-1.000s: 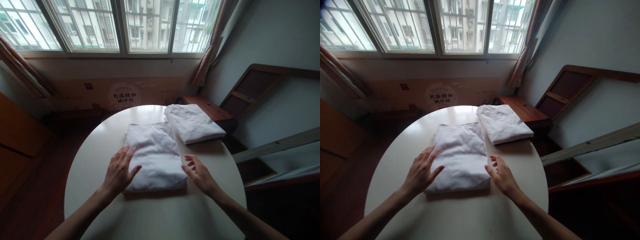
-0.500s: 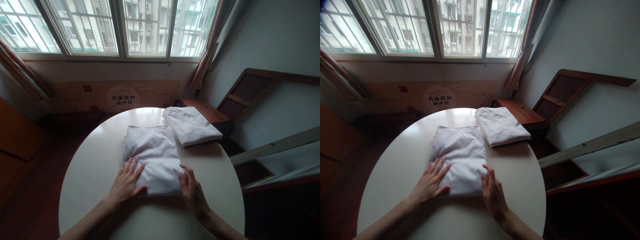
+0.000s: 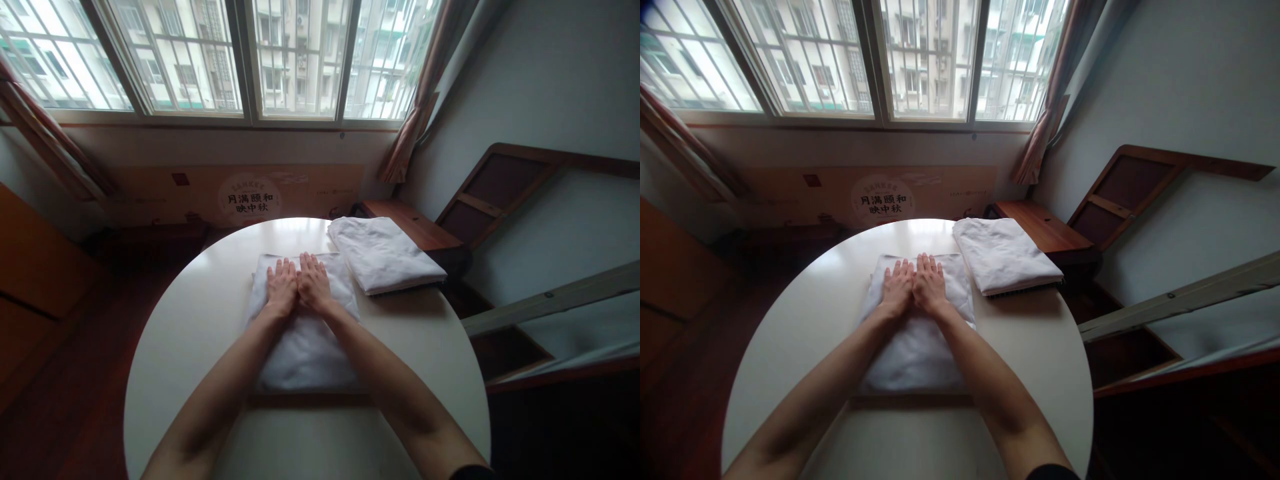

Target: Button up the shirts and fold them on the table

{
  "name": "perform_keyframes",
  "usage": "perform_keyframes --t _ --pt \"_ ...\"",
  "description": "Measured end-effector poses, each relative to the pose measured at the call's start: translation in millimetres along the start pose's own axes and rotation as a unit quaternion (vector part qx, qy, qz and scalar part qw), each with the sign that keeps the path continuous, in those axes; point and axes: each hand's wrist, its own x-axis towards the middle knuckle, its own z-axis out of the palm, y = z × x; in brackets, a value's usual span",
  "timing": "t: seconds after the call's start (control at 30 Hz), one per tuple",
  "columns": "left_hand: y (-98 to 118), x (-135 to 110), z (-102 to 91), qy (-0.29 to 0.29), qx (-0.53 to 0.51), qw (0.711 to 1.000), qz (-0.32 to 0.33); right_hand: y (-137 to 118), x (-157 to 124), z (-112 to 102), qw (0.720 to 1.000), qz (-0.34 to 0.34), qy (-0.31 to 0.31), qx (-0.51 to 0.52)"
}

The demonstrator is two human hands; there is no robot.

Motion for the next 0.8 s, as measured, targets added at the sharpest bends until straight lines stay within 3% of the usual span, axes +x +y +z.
perform_keyframes --t 0.07,0.17,0.43,0.63,0.73,0.8 --pt "-7.7 6.6 22.4 -0.011 0.001 1.000 -0.023 1.9 10.4 28.3 0.999 0.029 -0.039 -0.005" --pt "-22.8 7.4 38.2 -0.001 0.007 1.000 -0.026 16.2 8.2 44.1 0.998 0.043 -0.042 -0.016" --pt "-40.5 11.8 33.4 -0.009 0.019 0.998 -0.054 52.2 -10.8 31.9 0.994 0.100 -0.031 -0.045" --pt "-65.2 2.8 23.8 0.062 -0.104 0.983 -0.141 64.4 -39.0 14.4 0.997 0.048 -0.066 0.015" --pt "-70.6 -29.5 10.3 0.102 -0.274 0.932 -0.216 69.9 -75.3 -7.3 0.979 0.143 0.008 0.142" --pt "-70.9 -62.3 -3.3 0.090 -0.429 0.854 -0.279 71.8 -106.6 -25.6 0.932 0.252 0.038 0.258"
